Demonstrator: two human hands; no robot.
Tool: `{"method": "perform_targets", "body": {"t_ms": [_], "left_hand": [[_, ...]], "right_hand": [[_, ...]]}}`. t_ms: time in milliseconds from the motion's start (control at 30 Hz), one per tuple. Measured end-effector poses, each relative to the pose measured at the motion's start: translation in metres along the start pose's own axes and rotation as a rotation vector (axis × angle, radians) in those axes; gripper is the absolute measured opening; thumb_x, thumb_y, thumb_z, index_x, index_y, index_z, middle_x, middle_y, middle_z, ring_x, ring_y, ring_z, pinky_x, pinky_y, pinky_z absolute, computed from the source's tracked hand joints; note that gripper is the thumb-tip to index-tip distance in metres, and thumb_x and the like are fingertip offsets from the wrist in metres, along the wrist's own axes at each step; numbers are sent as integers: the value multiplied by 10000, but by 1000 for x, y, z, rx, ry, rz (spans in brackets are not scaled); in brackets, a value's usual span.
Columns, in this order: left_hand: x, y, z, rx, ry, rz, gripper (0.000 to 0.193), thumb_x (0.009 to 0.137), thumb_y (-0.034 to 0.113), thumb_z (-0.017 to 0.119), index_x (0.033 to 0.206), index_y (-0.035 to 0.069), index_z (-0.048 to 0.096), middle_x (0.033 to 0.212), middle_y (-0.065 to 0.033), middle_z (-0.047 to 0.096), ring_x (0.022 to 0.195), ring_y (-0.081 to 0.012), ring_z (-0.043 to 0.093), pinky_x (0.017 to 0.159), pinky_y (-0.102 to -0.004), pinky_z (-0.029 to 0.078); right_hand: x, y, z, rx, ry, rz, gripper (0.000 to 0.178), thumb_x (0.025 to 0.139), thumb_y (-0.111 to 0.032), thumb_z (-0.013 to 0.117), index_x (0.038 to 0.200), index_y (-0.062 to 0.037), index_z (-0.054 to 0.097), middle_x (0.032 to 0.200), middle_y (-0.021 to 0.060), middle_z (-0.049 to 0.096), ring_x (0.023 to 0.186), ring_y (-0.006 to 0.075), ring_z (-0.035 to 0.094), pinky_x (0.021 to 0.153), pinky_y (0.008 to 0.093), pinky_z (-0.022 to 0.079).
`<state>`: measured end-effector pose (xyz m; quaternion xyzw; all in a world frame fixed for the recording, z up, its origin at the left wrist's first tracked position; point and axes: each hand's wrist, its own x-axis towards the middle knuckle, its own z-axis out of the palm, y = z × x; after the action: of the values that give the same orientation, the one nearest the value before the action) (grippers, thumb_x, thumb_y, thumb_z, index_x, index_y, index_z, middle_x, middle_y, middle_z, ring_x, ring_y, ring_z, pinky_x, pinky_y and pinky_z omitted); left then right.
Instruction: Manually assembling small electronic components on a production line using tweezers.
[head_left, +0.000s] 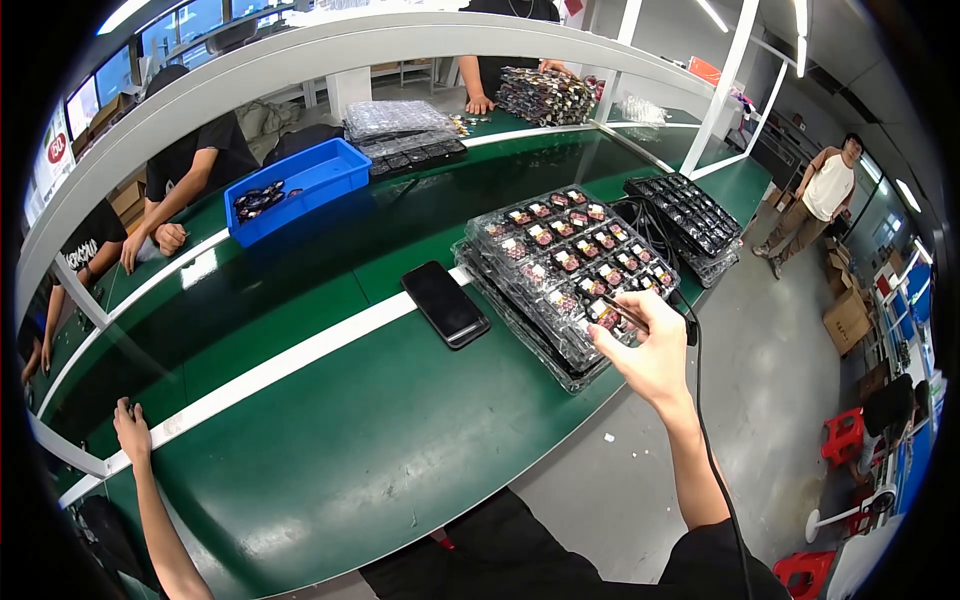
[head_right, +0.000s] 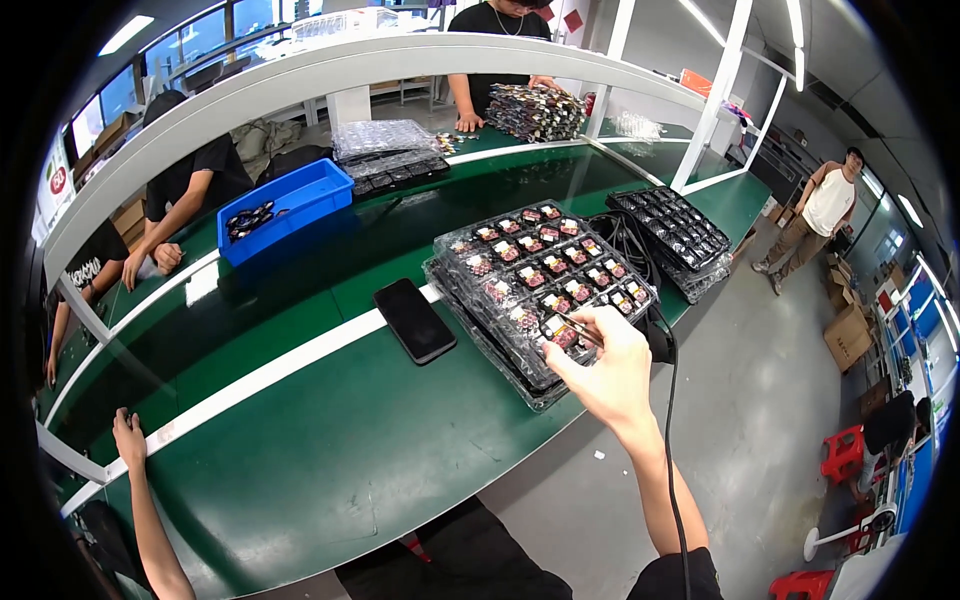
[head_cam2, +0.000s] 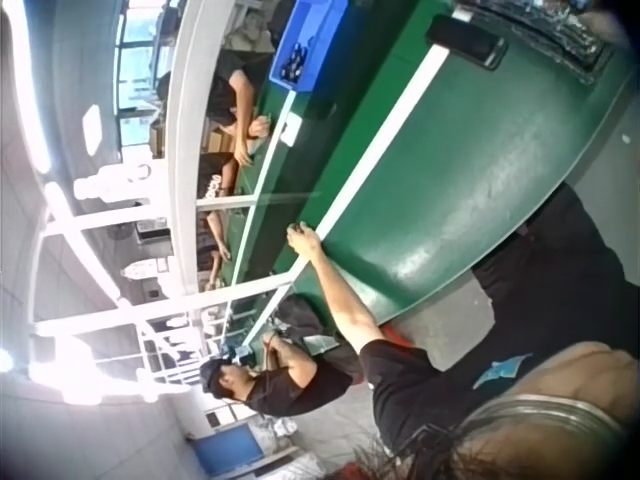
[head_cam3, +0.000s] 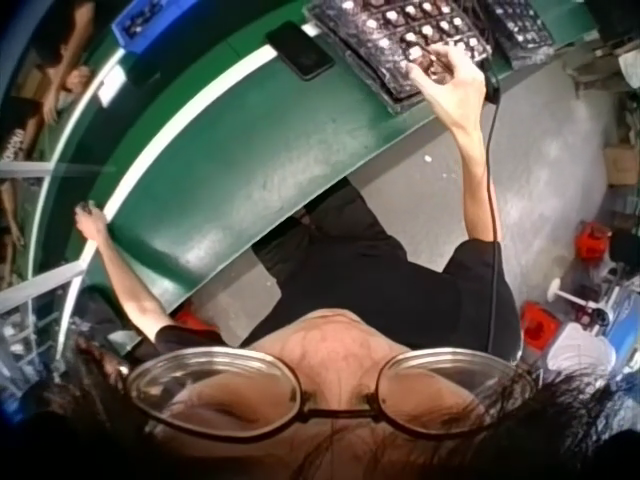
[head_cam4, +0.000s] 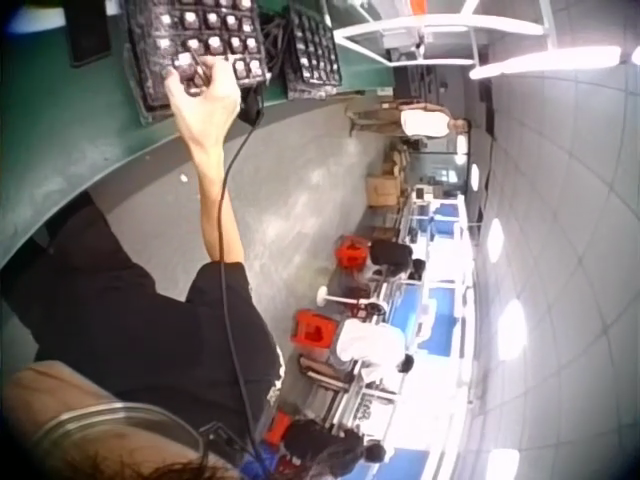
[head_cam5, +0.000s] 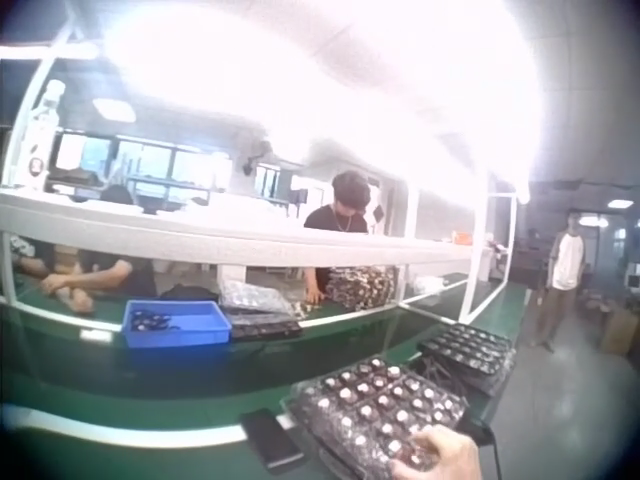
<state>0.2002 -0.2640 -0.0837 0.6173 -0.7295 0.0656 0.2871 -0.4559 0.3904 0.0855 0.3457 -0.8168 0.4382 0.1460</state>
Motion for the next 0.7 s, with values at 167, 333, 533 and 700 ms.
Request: {"method": "perform_targets", "body": {"t_ms": [167,333,533,700], "left_hand": [[21,-2,-14,15,5,127,298,1136,193,662,1376,19,634,1332,-209,712,1219,-429,652,1051,-507,526],[-39,103,-4,-318,-87,223,316,1123,148,671,1407,15,644,1308,-185,698,1222,-389,665,1091,-457,529],[-140,268,-113,-494,-273,543,325,1017,59,753,1333,8,696,1313,-182,672,1204,-367,675,1055,-435,548],[-183,335,-116,-593,-457,806,276,979,222,844,1198,66,779,1210,-107,685,1143,-334,674,971,-441,562]], "right_hand": [[15,3,1,-95,12,-73,447,816,-293,982,1092,-10,774,912,78,763,781,172,729,745,323,601],[28,-5,24,-254,-103,-48,509,834,-430,966,1086,-23,794,977,98,780,846,229,767,823,386,622],[10,-26,17,314,-157,108,332,952,-156,921,1196,3,764,1050,32,781,932,89,731,814,253,586],[-28,-95,79,492,-506,-24,213,1017,-92,840,1185,8,756,986,1,668,729,42,505,626,236,424]]}}
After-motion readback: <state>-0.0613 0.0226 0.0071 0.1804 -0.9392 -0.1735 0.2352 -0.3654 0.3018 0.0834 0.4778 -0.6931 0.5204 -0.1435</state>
